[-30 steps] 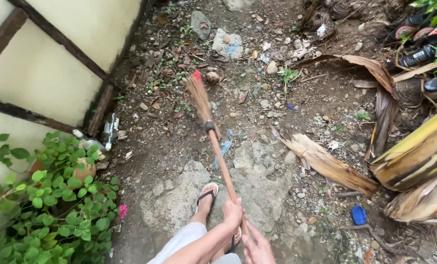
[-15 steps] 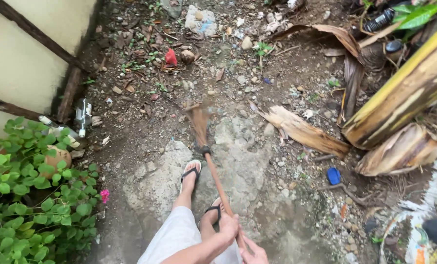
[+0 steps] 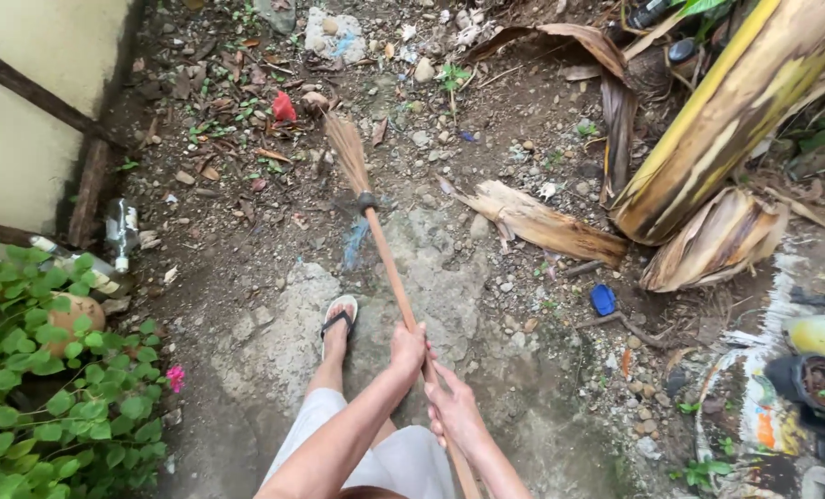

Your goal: Sweeping dirt and organic debris from a concrete and dirt ground surface using a broom and dustpan.

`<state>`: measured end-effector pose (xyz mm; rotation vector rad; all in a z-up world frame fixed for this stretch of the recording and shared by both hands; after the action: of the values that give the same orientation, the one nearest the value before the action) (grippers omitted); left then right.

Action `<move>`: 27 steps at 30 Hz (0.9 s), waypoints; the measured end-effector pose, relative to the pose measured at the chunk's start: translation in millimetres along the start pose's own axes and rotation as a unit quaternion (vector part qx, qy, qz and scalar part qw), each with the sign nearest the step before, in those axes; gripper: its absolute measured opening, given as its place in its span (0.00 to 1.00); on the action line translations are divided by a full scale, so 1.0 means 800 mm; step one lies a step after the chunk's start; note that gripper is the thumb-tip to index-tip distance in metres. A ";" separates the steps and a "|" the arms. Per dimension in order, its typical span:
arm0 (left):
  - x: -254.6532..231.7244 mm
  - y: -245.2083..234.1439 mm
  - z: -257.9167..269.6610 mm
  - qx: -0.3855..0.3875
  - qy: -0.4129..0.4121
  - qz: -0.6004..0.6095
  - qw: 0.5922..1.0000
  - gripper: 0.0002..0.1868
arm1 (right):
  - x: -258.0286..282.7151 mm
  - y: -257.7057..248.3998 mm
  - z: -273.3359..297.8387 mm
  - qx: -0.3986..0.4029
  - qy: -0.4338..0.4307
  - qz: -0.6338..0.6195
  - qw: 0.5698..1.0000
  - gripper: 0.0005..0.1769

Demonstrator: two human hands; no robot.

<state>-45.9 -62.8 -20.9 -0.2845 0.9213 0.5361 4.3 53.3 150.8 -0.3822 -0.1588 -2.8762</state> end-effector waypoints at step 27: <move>-0.078 0.068 -0.204 0.059 0.105 -0.053 0.991 0.13 | 0.167 0.035 -0.084 0.075 -0.020 -0.173 0.982 0.29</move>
<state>-216.6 -111.0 -65.5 -0.2851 1.1311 0.3566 -130.3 -12.1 124.5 -0.4197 -0.4934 -3.1678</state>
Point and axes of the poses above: each hand's wrist, its own z-axis away from the middle knuckle, its own y-axis out of the palm, x = y × z, the point moved 8 cm from there along -z, towards the middle knuckle, and after that the axes turned 14 degrees about y, right-handed, at the moved point
